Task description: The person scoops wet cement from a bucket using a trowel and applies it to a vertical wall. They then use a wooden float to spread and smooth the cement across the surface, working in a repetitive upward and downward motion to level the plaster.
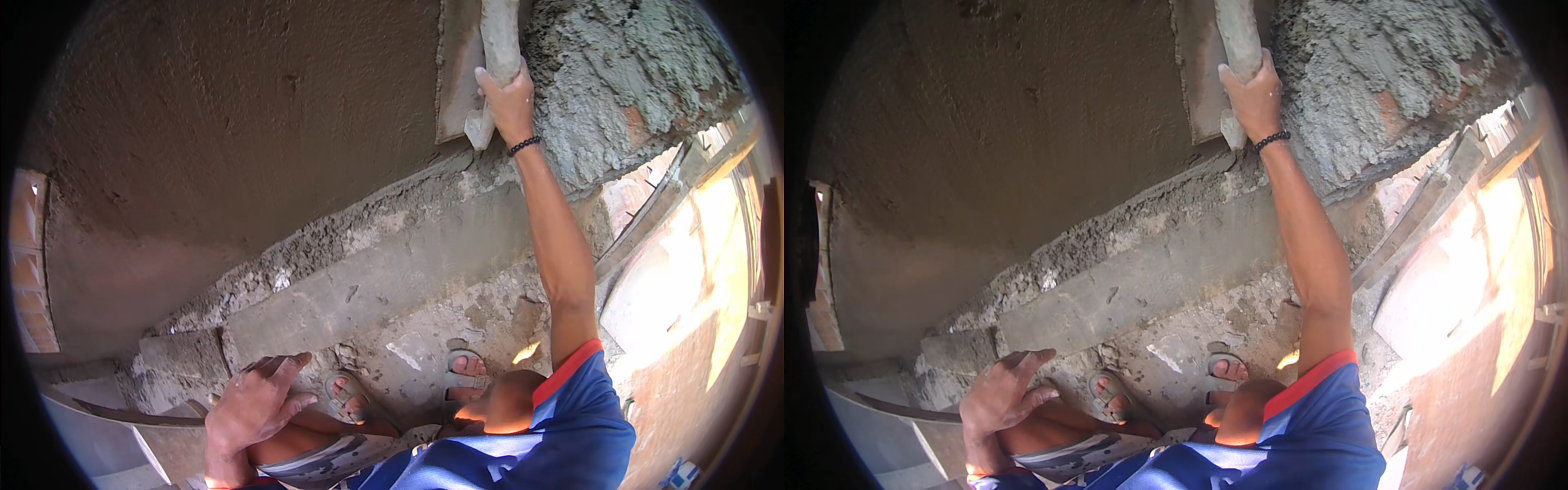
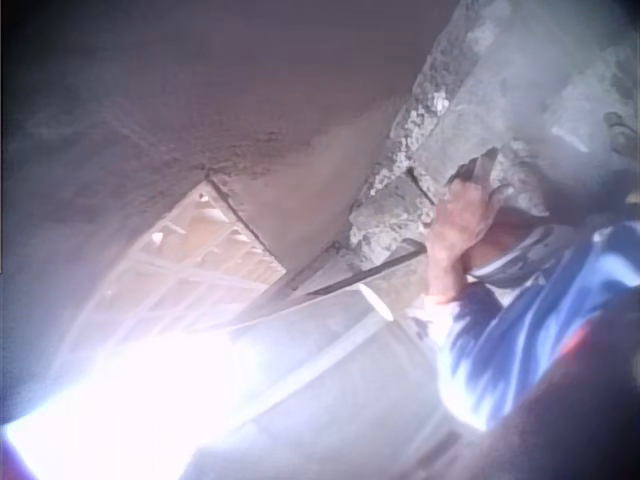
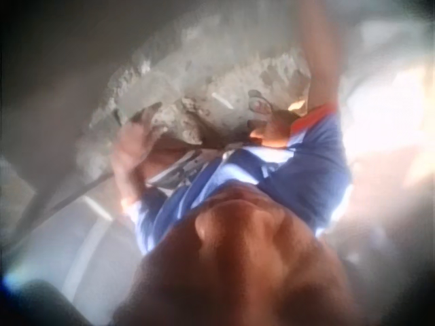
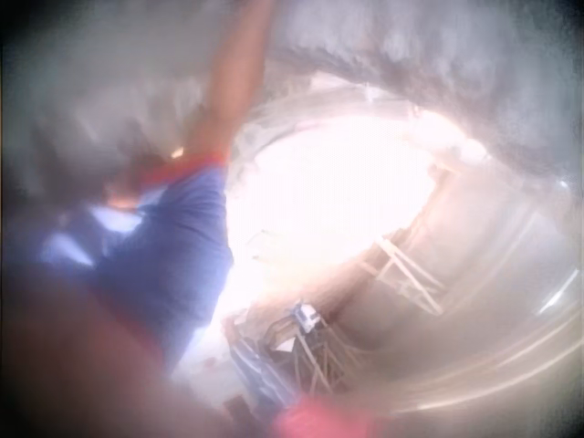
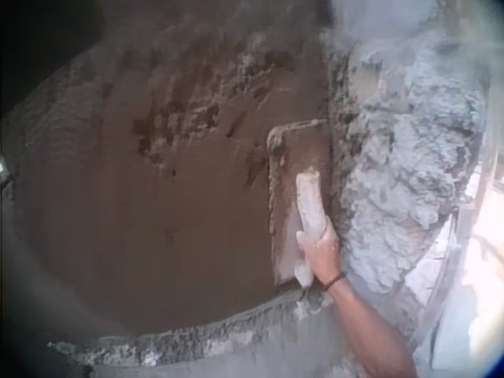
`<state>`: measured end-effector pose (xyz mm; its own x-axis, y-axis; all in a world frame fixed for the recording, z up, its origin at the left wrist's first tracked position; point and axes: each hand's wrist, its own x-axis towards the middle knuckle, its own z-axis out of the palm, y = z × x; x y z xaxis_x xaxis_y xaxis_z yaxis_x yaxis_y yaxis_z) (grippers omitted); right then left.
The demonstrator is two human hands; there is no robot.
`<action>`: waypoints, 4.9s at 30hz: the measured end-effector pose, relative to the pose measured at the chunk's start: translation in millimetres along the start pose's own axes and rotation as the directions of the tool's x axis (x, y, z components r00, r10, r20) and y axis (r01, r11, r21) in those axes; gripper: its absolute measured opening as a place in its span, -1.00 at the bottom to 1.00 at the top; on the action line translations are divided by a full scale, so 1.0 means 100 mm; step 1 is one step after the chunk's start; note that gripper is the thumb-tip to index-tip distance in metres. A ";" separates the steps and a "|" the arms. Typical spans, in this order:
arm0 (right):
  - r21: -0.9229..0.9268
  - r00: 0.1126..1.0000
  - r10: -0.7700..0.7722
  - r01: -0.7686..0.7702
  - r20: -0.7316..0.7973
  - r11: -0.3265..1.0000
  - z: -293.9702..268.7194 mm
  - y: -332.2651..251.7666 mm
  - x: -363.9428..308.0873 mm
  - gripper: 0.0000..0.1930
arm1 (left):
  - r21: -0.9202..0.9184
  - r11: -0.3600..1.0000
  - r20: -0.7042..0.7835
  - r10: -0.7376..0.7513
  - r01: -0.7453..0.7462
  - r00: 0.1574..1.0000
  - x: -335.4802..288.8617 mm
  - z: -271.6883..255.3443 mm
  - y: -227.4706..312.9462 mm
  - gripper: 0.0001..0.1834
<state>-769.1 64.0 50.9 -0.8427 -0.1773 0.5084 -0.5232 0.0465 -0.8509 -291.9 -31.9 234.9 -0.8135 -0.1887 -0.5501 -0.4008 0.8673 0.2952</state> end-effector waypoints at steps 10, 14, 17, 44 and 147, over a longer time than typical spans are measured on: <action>0.034 0.990 0.142 -0.141 -0.021 0.989 0.02 1.16 -0.63 -0.55 | -0.074 0.996 0.028 -0.056 0.058 0.998 0.12 -0.01 -0.09 -0.39; 0.128 0.940 0.333 -0.341 0.077 0.931 0.07 1.04 -0.66 -0.66 | -0.058 0.994 0.024 -0.092 0.093 0.995 0.03 -0.03 -0.11 -0.39; 0.236 0.924 0.336 -0.374 0.184 0.897 0.08 0.93 -0.66 -0.72 | -0.061 0.996 -0.007 -0.071 0.070 0.997 -0.06 -0.03 -0.14 -0.38; 0.296 0.938 0.107 -0.210 0.328 0.932 1.92 -0.60 -2.02 -0.64 | -0.049 0.984 -0.104 -0.174 0.169 0.979 -1.21 0.22 -0.06 -0.30; 0.839 0.307 0.794 -0.344 0.525 -0.422 3.76 -1.21 -3.83 -0.83 | 0.054 0.992 0.045 0.114 -0.117 0.992 -1.14 0.57 -0.54 -0.43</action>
<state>-335.7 -243.5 -90.6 -0.6073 -0.5337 -0.5885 0.6175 -0.7832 0.0730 -153.8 -30.9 237.4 -0.8339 -0.0673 -0.5478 -0.2801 0.9069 0.3148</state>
